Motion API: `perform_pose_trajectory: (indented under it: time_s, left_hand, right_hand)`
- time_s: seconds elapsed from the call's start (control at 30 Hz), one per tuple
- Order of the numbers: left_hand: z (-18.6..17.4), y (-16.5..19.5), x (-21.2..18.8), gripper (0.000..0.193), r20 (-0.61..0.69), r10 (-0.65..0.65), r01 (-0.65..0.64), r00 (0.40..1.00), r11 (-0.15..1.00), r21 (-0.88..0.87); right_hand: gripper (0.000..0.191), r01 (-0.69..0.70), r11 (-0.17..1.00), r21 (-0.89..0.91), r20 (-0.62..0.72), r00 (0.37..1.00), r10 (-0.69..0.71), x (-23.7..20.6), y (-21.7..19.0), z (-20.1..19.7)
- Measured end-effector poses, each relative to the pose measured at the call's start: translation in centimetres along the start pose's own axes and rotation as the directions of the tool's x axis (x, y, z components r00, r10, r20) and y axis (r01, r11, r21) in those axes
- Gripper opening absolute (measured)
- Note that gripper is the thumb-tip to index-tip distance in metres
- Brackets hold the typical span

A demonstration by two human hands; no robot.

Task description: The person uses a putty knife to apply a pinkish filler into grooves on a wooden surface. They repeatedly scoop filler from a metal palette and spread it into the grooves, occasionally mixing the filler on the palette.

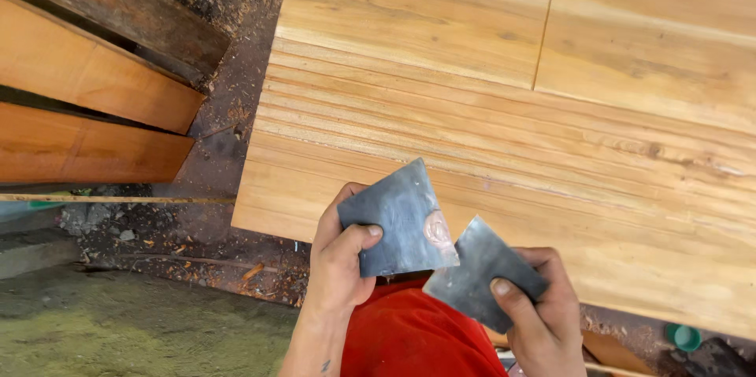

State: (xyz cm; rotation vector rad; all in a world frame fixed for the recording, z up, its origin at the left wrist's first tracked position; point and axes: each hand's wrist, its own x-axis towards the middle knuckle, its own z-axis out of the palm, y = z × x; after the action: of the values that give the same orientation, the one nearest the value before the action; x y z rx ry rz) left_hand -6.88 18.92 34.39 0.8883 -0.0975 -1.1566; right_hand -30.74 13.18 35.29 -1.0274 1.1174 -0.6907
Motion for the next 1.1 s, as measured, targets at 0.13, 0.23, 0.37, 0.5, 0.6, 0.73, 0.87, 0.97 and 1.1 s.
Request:
perform_pose_trajectory:
  time_s: [0.13, 0.23, 0.37, 0.5, 0.6, 0.73, 0.87, 0.97, 1.1]
  left_hand:
    - [-1.5, -0.3, 0.2, 0.029, -0.035, -0.038, 0.039, 0.999, 0.999, 0.027]
    - [-3.7, 0.7, 1.3, 0.037, -0.027, -0.011, 0.011, 1.000, 1.000, -0.003]
    - [-9.0, 4.7, 2.8, 0.052, -0.051, -0.045, 0.032, 0.998, 0.975, -0.220]
    - [-16.8, 9.8, 4.9, 0.059, -0.096, -0.112, 0.079, 0.989, 0.953, -0.294]
    - [-23.0, 13.2, 7.3, 0.058, -0.076, -0.209, 0.177, 0.975, 0.937, -0.301]
    - [-29.0, 17.4, 9.3, 0.058, -0.095, -0.286, 0.250, 0.954, 0.927, -0.279]
    - [-31.2, 21.0, 11.0, 0.063, 0.098, -0.387, 0.399, 0.917, 0.894, -0.206]
    - [-30.8, 22.2, 11.7, 0.064, 0.204, -0.425, 0.460, 0.882, 0.869, -0.180]
    - [-28.8, 22.9, 11.7, 0.065, 0.280, -0.442, 0.454, 0.852, 0.891, 0.022]
  right_hand:
    - [0.022, 0.064, 0.940, -0.334, 0.134, 0.991, -0.020, -0.9, 0.0, 1.1]
    - [0.026, -0.085, 0.876, -0.476, 0.201, 0.959, 0.202, -1.2, 0.9, 2.7]
    - [0.023, -0.223, 0.892, -0.392, 0.162, 0.938, 0.306, -1.6, 3.8, 4.9]
    - [0.024, -0.362, 0.878, 0.313, 0.114, 0.932, 0.343, -0.3, 9.0, 7.7]
    - [0.022, -0.286, 0.796, 0.533, 0.038, 0.948, 0.316, -0.4, 12.3, 11.1]
    - [0.029, -0.200, 0.616, 0.762, 0.070, 0.971, 0.228, -2.0, 13.5, 18.7]
    - [0.028, -0.167, 0.598, 0.784, 0.110, 0.985, 0.131, -4.2, 12.1, 26.4]
    - [0.028, -0.115, 0.604, 0.789, 0.145, 0.989, -0.001, -4.2, 10.3, 29.1]
    - [0.024, -0.013, 0.693, 0.720, 0.140, 0.982, -0.127, -2.4, 7.0, 30.4]
